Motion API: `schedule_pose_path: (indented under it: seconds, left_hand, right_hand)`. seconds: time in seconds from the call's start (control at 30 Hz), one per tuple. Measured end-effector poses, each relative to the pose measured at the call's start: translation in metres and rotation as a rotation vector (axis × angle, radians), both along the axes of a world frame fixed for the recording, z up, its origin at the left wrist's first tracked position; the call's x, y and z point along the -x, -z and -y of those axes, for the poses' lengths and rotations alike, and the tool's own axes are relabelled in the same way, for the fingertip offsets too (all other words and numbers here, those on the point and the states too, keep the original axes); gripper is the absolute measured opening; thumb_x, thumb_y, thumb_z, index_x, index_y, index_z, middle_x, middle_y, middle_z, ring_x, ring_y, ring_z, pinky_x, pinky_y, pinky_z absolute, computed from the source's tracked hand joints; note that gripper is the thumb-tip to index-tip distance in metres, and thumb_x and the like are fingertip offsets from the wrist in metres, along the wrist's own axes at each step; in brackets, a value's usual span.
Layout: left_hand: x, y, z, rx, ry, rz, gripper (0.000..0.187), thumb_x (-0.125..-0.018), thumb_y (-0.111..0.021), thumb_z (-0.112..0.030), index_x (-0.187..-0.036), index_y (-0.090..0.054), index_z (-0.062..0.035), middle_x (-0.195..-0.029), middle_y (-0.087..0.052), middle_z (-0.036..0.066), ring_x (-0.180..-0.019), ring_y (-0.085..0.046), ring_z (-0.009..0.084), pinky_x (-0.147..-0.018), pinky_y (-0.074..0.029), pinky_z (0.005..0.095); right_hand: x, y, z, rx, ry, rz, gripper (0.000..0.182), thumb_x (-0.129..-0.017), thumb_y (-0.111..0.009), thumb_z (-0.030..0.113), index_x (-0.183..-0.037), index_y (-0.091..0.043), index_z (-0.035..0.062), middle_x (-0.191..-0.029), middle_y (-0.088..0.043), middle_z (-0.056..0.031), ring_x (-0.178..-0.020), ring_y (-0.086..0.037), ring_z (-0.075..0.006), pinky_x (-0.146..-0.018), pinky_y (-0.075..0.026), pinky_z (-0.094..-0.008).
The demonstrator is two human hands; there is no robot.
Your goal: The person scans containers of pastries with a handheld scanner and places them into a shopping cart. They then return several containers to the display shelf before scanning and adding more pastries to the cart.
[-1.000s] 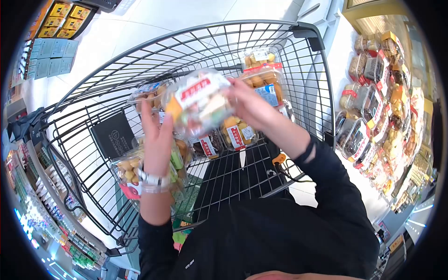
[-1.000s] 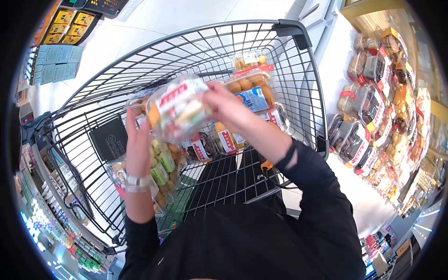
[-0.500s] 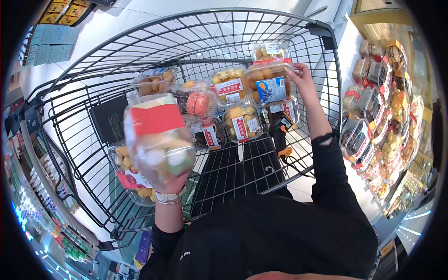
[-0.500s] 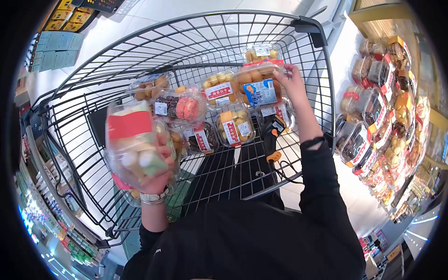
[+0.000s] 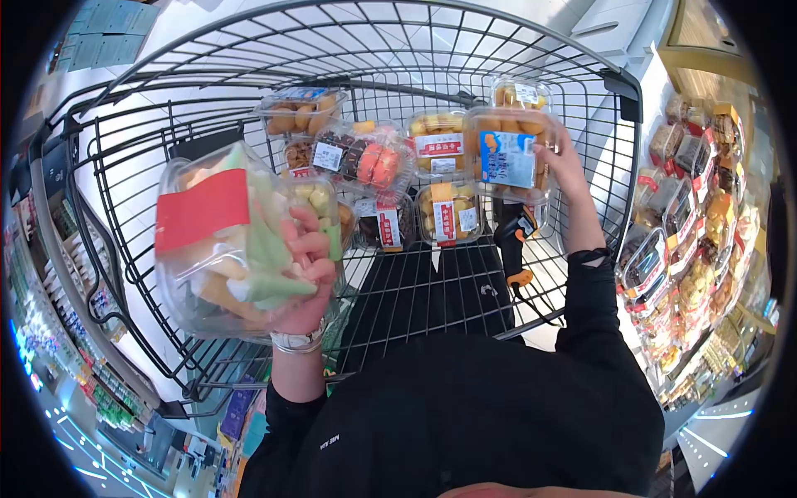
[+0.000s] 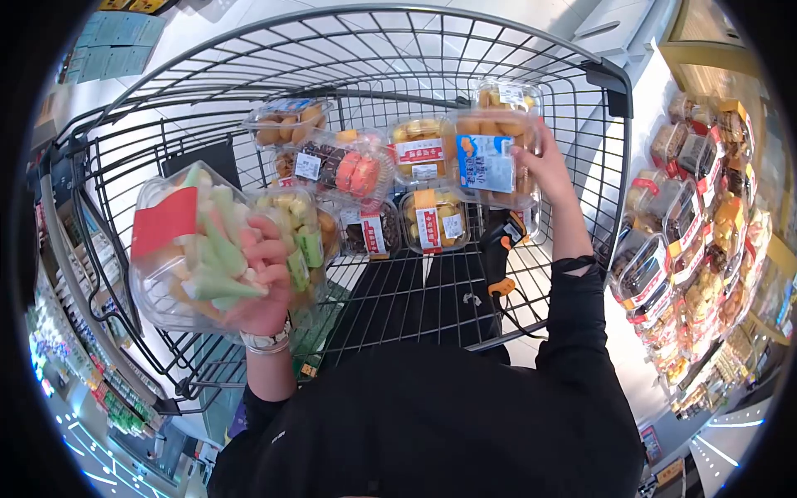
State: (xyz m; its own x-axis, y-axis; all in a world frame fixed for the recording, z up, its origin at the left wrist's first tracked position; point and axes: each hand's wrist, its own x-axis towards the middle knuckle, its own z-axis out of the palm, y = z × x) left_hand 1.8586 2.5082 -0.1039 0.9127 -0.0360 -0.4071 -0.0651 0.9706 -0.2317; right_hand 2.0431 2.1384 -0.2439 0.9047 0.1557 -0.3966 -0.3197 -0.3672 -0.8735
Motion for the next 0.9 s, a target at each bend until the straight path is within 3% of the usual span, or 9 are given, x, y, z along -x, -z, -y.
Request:
schedule_pose_path:
  seconds: [0.2,0.27,0.33,0.37,0.4,0.47,0.53,0.7,0.9]
  left_hand:
    - [0.003,0.003,0.000,0.022,-0.012,0.181,0.049,-0.082,-0.053,-0.030,-0.129,-0.042,-0.0320,-0.125,-0.034,0.005,-0.095,-0.039,0.0154,-0.072,-0.037,0.0299]
    - [0.002,0.004,0.003,0.011,0.003,0.195,0.049,-0.082,-0.053,-0.030,-0.130,-0.041,-0.0331,-0.126,-0.033,0.004,-0.095,-0.039,0.0154,-0.072,-0.037,0.0302]
    - [0.001,0.003,0.004,0.016,0.004,0.187,0.049,-0.082,-0.052,-0.030,-0.130,-0.041,-0.0339,-0.126,-0.033,0.004,-0.095,-0.039,0.0155,-0.071,-0.037,0.0303]
    - [0.001,0.001,0.004,0.021,0.007,0.178,0.050,-0.082,-0.052,-0.029,-0.130,-0.040,-0.0346,-0.126,-0.033,0.003,-0.094,-0.039,0.0155,-0.070,-0.037,0.0303]
    - [0.001,0.000,0.003,0.025,0.009,0.177,0.050,-0.082,-0.052,-0.029,-0.130,-0.040,-0.0346,-0.126,-0.033,0.003,-0.094,-0.039,0.0155,-0.070,-0.037,0.0303]
    - [0.001,-0.001,0.001,0.054,0.028,0.136,0.044,-0.084,-0.051,-0.032,-0.126,-0.045,-0.0247,-0.126,-0.040,0.002,-0.089,-0.043,0.0141,-0.066,-0.036,0.0310]
    - [0.002,0.000,0.000,0.016,0.032,0.157,0.043,-0.084,-0.050,-0.033,-0.126,-0.045,-0.0239,-0.128,-0.038,0.002,-0.090,-0.043,0.0144,-0.067,-0.036,0.0318]
    - [0.006,0.000,-0.002,0.042,0.025,0.166,0.044,-0.085,-0.048,-0.037,-0.127,-0.045,-0.0258,-0.129,-0.037,0.002,-0.091,-0.042,0.0146,-0.068,-0.037,0.0330]
    - [0.003,-0.002,-0.003,0.038,0.055,0.220,0.041,-0.086,-0.046,-0.037,-0.126,-0.046,-0.0258,-0.127,-0.039,0.002,-0.089,-0.042,0.0142,-0.066,-0.037,0.0330]
  right_hand:
    - [0.021,-0.069,-0.039,-0.326,-0.230,-0.220,0.067,-0.074,-0.060,0.021,-0.131,-0.032,0.0014,-0.123,-0.046,-0.0098,-0.114,-0.043,-0.0182,-0.099,-0.031,-0.0307]
    - [0.048,-0.056,-0.056,-0.318,-0.318,-0.401,0.072,-0.074,-0.062,0.027,-0.132,-0.029,0.0006,-0.125,-0.043,-0.0106,-0.114,-0.042,-0.0190,-0.097,-0.033,-0.0324]
    - [0.070,-0.051,-0.086,-0.538,-0.407,-0.541,0.070,-0.074,-0.064,0.018,-0.133,-0.029,0.0020,-0.128,-0.040,-0.0110,-0.119,-0.038,-0.0205,-0.102,-0.028,-0.0319]
    - [0.084,-0.024,-0.087,-0.448,-0.484,-0.529,0.073,-0.073,-0.065,0.017,-0.134,-0.026,0.0026,-0.129,-0.039,-0.0130,-0.120,-0.037,-0.0219,-0.102,-0.028,-0.0325]
    - [0.089,-0.043,-0.104,-0.414,-0.466,-0.603,0.077,-0.074,-0.066,0.021,-0.134,-0.023,0.0019,-0.129,-0.038,-0.0153,-0.121,-0.037,-0.0233,-0.102,-0.028,-0.0336]
    - [0.107,-0.023,-0.113,-0.347,-0.486,-0.644,0.078,-0.074,-0.067,0.021,-0.134,-0.021,0.0008,-0.129,-0.038,-0.0165,-0.122,-0.037,-0.0235,-0.102,-0.028,-0.0348]
    - [0.116,-0.020,-0.118,-0.357,-0.480,-0.623,0.079,-0.073,-0.069,0.020,-0.133,-0.021,0.0000,-0.128,-0.038,-0.0165,-0.121,-0.037,-0.0230,-0.102,-0.028,-0.0350]
    - [0.091,-0.031,-0.109,-0.573,-0.253,-0.503,0.068,-0.074,-0.064,0.018,-0.131,-0.030,0.0037,-0.123,-0.045,-0.0087,-0.115,-0.043,-0.0174,-0.099,-0.032,-0.0331]
    - [0.029,-0.013,-0.082,-0.647,0.244,-0.453,0.053,-0.087,-0.047,0.036,-0.126,-0.037,0.0030,-0.121,-0.049,-0.0116,-0.110,-0.050,-0.0245,-0.095,-0.038,-0.0397]
